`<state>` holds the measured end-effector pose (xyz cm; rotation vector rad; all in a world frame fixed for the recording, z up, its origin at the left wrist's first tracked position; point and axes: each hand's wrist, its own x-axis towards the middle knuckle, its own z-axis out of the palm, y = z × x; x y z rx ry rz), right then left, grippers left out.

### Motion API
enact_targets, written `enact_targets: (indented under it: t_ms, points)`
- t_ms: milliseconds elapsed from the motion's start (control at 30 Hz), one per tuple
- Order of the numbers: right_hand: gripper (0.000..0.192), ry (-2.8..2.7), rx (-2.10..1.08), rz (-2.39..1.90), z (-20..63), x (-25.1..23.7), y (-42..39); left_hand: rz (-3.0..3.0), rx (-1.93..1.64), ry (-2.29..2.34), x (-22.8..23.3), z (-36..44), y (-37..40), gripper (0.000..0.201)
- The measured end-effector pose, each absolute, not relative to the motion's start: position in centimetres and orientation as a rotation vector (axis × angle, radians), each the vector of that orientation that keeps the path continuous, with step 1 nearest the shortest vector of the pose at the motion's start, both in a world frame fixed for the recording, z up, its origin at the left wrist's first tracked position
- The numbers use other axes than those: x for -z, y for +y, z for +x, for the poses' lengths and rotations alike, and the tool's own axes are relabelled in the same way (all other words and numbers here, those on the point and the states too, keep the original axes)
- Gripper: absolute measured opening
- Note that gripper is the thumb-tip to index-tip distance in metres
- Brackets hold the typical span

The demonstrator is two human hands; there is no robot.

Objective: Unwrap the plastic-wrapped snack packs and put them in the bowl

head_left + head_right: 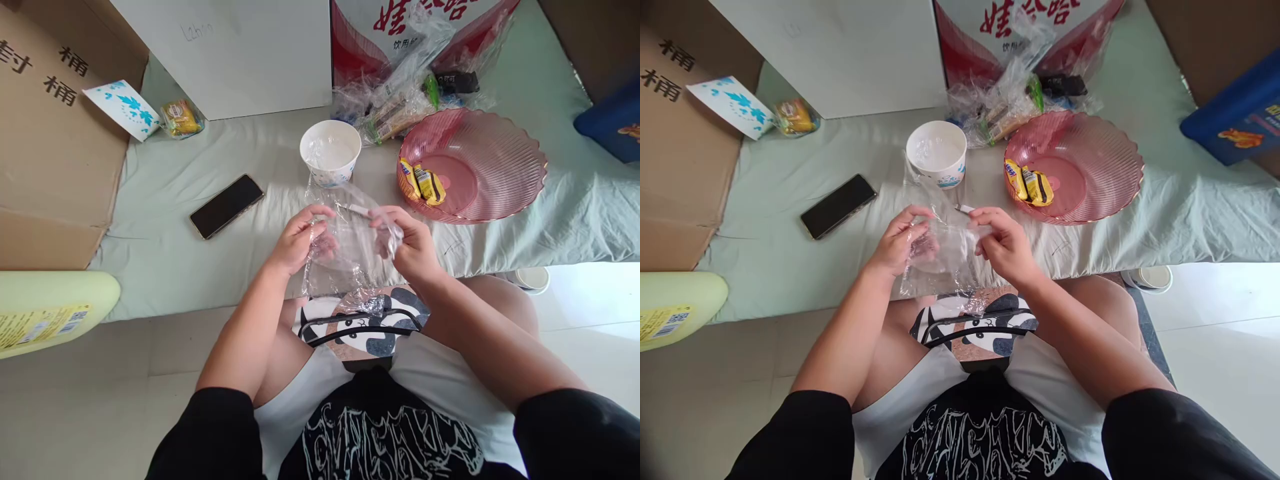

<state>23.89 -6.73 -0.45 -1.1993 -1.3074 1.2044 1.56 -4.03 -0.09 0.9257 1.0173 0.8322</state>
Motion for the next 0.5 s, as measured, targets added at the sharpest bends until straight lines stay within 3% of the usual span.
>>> enact_targets:
  t_ms: [67,200,400,500]
  points:
    - [0.004,-1.317,-1.14,-1.119,24.3,0.6,-6.7,0.902,-0.896,0.984,0.1,1.4,-3.8,0.022]
    - [0.007,-1.274,-1.149,-1.101,24.8,1.3,-6.3,0.926,-0.984,0.971,0.5,1.2,-3.2,0.034]
    - [0.061,-1.216,-1.379,-1.139,24.7,2.5,-5.8,1.171,-1.102,1.091,1.3,0.5,-2.9,0.05]
    - [0.076,-1.18,-1.548,-1.165,24.5,2.3,-5.6,1.253,-1.135,1.162,1.3,0.4,-2.9,0.059]
